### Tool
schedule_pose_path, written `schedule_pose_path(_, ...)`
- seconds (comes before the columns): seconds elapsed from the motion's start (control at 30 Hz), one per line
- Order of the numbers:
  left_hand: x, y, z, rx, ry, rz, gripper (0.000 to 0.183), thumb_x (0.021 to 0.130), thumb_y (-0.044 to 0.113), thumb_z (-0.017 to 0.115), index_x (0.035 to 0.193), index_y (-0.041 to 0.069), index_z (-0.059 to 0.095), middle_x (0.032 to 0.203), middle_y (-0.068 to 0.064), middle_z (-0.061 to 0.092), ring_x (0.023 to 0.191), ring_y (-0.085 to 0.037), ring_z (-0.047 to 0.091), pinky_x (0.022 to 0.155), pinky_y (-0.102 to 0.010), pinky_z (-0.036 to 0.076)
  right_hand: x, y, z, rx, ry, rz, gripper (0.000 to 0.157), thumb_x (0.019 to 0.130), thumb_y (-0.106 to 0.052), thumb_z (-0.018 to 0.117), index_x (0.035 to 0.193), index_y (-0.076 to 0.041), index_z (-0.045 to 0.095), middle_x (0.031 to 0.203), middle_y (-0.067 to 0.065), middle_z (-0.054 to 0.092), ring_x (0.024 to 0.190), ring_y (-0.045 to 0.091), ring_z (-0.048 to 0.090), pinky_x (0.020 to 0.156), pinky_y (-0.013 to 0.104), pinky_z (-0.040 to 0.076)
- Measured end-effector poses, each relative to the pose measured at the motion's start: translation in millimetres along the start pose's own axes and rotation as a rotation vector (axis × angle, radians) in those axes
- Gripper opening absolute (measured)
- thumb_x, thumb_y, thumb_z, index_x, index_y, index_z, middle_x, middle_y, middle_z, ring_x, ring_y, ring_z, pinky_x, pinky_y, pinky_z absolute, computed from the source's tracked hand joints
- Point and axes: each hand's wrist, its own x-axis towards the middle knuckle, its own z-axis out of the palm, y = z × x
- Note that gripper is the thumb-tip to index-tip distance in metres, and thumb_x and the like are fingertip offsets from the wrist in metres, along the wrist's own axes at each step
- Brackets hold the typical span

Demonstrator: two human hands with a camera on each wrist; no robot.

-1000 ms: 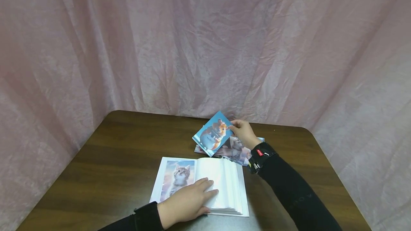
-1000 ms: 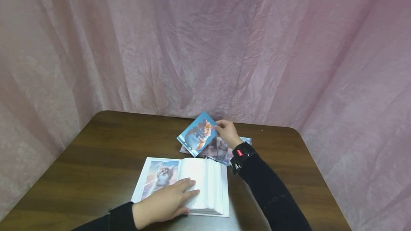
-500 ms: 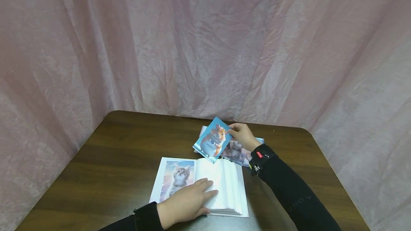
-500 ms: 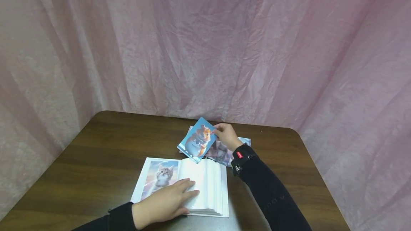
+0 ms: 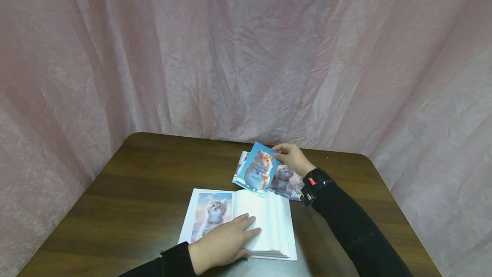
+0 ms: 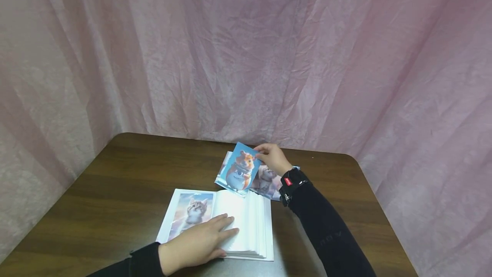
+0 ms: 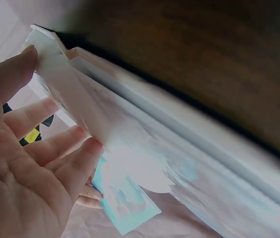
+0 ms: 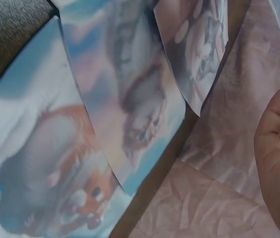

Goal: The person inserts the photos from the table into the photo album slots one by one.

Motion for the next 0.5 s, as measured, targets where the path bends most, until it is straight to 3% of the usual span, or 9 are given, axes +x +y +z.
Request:
schedule_pose_path(0.23, -0.5, 1.4, -0.8, 0.017, 0.012, -0.001, 0.056, 0.092, 0.045, 0.069, 0.140, 0.018, 0.060, 0.143, -0.012, 0.055, 0.132, -0.030, 0.052, 0.104, -0.033, 0.047, 6.1, -8.8, -4.3, -0.052, -0.012, -0.025, 0.027, 0.100, -0.007, 0.060, 0.126, -0.003, 0.068, 0.121, 0.014, 0.066, 0.089, 0.020, 0.066, 0.078, 0.032, 0.058)
schedule_pose_path(0.5, 1.2, 2.0, -4.5, 0.006, -0.018, -0.014, 0.056, 0.092, 0.045, 0.070, 0.141, 0.019, 0.060, 0.144, -0.011, 0.054, 0.133, -0.029, 0.051, 0.105, -0.033, 0.046, 7.3, -16.7, -4.6, -0.053, -0.044, -0.022, 0.027, 0.099, -0.007, 0.061, 0.125, -0.002, 0.069, 0.123, 0.018, 0.065, 0.095, 0.023, 0.066, 0.079, 0.032, 0.058)
